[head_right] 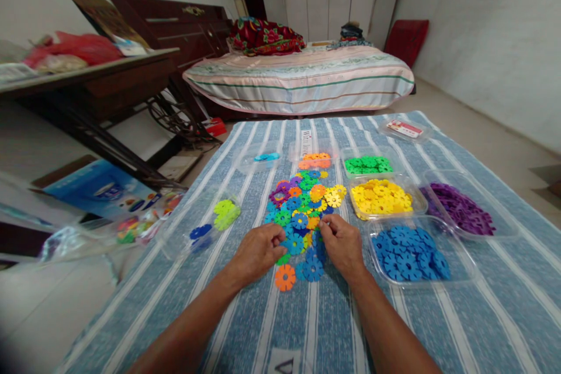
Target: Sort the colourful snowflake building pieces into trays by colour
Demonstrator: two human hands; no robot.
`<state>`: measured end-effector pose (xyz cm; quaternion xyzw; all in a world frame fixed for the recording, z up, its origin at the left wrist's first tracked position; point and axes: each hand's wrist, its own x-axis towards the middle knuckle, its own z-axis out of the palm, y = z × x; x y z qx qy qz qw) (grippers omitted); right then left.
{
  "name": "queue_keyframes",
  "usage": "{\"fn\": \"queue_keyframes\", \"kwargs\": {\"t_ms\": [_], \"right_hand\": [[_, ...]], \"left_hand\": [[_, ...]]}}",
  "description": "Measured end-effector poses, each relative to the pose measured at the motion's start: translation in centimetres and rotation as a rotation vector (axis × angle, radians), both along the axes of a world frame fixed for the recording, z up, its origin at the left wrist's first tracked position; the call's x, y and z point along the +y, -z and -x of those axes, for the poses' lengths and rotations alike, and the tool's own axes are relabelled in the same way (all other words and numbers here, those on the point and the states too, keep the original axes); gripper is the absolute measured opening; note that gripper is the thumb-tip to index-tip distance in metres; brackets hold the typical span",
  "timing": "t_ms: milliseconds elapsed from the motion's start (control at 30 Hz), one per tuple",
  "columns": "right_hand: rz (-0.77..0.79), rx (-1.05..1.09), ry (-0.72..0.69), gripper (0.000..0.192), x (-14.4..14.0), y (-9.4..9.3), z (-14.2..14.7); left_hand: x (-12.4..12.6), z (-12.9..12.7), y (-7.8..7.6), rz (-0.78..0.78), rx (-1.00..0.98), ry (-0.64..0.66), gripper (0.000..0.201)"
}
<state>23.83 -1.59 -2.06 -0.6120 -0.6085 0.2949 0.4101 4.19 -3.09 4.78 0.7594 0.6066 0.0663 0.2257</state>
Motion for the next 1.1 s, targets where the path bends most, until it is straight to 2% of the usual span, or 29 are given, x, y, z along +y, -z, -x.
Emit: {"fn": "queue_keyframes", "kwargs": {"t_ms": [133,233,367,533,767,867,1100], "right_hand": [[0.009,0.005,-0.001,0.029,0.1,0.0,0.0],[0.007,0.006,-0.003,0.029,0.0,-0.1,0.0],[0.007,-0.008,0.01,0.029,0.0,-0.3,0.1],[-0.004,0.005,0.003,0.027,0.0,-0.5,0.1],[0.012,0.008,0.01,0.027,0.0,-0.3,0.1],[0.006,0.005,0.015,0.027,0.0,-0.4,0.2],[0.011,-0.005,0.016,0.026,0.0,-0.4,0.1]], "left_hand": [[0.3,-0.3,-0.3,0.07,-0.109,0.026,0.007],[0.7,-0.7,-0.3,0.106,-0.142,0.027,0.013],[1.2,-1.3,-0.1,0.106,-0.083,0.047,0.024],[1.2,-1.8,0.5,0.068,0.002,0.038,0.018],[0.9,-1.8,0.9,0.004,-0.029,0.035,0.01],[0.7,-1.8,1.2,0.025,-0.052,0.017,0.007],[0.1,-2.1,1.0,0.09,-0.089,0.01,0.016]]}}
